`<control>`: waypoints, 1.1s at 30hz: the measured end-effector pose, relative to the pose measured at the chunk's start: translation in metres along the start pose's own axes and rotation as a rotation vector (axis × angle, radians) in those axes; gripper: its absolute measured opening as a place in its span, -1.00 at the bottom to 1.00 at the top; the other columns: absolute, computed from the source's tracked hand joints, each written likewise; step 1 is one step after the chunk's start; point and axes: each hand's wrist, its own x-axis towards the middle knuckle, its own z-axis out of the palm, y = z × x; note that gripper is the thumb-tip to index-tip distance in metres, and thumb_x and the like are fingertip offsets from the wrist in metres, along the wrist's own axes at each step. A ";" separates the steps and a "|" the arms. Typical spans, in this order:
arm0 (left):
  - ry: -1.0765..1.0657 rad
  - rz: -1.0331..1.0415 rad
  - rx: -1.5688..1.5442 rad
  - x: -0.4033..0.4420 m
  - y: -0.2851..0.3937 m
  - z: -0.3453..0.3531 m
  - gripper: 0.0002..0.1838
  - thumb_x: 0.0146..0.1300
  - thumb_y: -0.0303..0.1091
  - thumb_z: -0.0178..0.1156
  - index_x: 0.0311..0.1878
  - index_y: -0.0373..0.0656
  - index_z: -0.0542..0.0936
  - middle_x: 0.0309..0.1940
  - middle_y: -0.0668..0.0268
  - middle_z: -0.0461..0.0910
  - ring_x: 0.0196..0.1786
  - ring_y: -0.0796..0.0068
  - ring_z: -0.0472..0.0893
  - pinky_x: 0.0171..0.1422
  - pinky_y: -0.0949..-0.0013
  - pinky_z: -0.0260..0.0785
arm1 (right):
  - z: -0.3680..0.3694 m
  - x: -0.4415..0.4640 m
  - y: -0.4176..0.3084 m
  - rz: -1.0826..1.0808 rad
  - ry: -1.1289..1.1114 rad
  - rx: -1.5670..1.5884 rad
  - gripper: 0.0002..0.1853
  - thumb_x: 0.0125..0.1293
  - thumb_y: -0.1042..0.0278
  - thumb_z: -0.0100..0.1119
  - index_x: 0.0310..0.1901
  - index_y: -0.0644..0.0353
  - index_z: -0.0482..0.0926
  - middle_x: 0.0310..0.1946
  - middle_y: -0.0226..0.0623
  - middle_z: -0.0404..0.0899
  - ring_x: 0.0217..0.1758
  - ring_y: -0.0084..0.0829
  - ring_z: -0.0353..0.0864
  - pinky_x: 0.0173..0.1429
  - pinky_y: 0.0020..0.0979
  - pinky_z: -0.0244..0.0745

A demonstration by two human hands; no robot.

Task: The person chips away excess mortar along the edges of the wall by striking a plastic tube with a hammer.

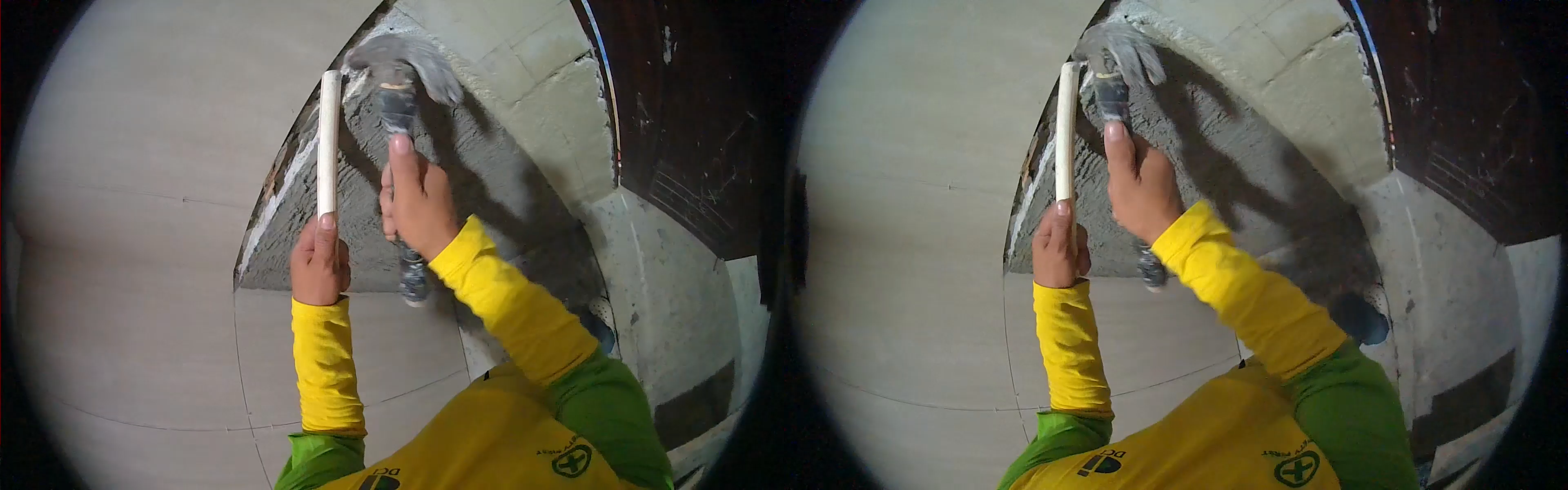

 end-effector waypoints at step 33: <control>-0.011 0.192 0.041 0.010 -0.074 -0.093 -0.71 0.48 -0.16 0.09 -0.03 -0.22 0.55 -0.64 0.60 0.24 -0.62 0.82 0.17 -0.58 0.61 -0.06 | 0.010 -0.059 0.091 -0.036 -0.069 0.166 -0.31 0.44 -0.38 -0.29 -0.39 0.20 0.40 -0.68 -0.37 0.39 -0.71 -0.51 0.41 -0.58 -0.43 0.38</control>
